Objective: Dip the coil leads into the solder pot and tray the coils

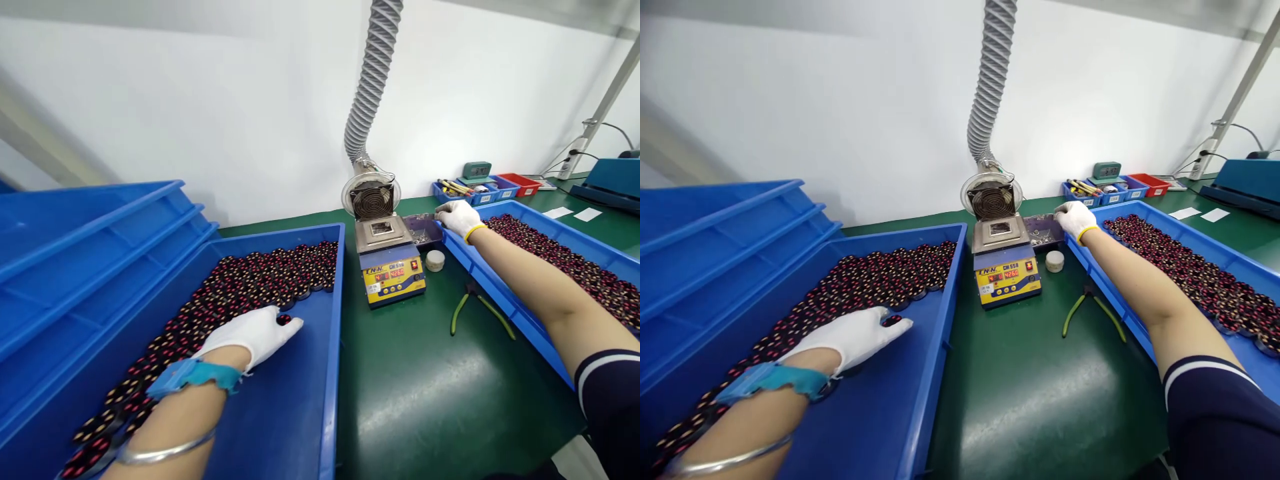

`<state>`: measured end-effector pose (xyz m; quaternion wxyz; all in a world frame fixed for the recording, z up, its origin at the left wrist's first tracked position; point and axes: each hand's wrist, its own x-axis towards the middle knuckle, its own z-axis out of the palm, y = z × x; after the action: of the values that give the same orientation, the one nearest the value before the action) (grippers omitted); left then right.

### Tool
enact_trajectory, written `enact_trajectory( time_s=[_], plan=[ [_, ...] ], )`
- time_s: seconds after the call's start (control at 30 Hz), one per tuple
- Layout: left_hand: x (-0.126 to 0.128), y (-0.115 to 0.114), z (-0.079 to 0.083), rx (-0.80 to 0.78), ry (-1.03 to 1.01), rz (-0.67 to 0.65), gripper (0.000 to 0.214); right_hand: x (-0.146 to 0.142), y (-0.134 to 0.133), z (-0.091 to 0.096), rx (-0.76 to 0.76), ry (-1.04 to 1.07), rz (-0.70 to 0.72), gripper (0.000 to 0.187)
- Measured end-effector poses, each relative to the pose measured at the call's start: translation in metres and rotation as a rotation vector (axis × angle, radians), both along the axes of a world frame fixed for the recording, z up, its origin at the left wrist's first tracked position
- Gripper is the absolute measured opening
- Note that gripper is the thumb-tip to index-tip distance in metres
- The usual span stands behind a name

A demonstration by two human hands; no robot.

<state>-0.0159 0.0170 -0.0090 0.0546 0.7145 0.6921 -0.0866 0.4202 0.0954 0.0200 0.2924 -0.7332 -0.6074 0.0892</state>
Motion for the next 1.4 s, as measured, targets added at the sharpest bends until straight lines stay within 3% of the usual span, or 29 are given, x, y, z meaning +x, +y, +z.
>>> enact_trajectory(
  time_s=[0.27, 0.4, 0.57, 0.67, 0.83, 0.93, 1.03, 1.1, 1.23, 1.4],
  plan=[
    [0.0, 0.004, -0.009, -0.058, 0.063, -0.016, 0.046, -0.011, 0.001, -0.031, -0.01, -0.208, 0.029, 0.033],
    [0.004, 0.004, -0.01, -0.049, 0.039, 0.014, 0.039, -0.007, -0.002, -0.029, 0.035, -0.171, 0.032, 0.036],
    [0.01, 0.001, -0.012, 0.03, -0.172, 0.073, 0.027, -0.018, -0.014, -0.021, 0.136, -0.03, 0.121, 0.045],
    [0.011, -0.002, -0.009, 0.073, -0.356, 0.148, 0.031, -0.038, -0.03, -0.021, 0.196, -0.022, 0.318, 0.04],
    [0.016, -0.016, 0.013, 0.121, -0.864, 0.234, 0.052, -0.054, -0.051, -0.025, 0.255, -0.388, 0.675, 0.033],
    [0.03, -0.027, 0.027, 0.039, -1.423, 0.195, 0.044, -0.057, -0.057, -0.023, 0.269, -0.471, 0.751, 0.03],
    [0.053, -0.04, 0.035, -0.187, -1.95, 0.165, 0.04, -0.068, -0.079, -0.015, 0.337, -0.318, 0.724, 0.029],
    [0.07, -0.051, 0.036, -0.274, -2.032, 0.155, 0.041, -0.081, -0.107, -0.01, 0.362, -0.139, 0.68, 0.029],
    [0.099, -0.073, 0.032, -0.352, -2.033, 0.11, 0.049, -0.109, -0.161, -0.008, 0.252, 0.035, 0.752, 0.036],
    [0.117, -0.086, 0.027, -0.409, -2.004, 0.114, 0.044, -0.118, -0.17, -0.016, 0.276, 0.075, 0.686, 0.048]
  ],
)
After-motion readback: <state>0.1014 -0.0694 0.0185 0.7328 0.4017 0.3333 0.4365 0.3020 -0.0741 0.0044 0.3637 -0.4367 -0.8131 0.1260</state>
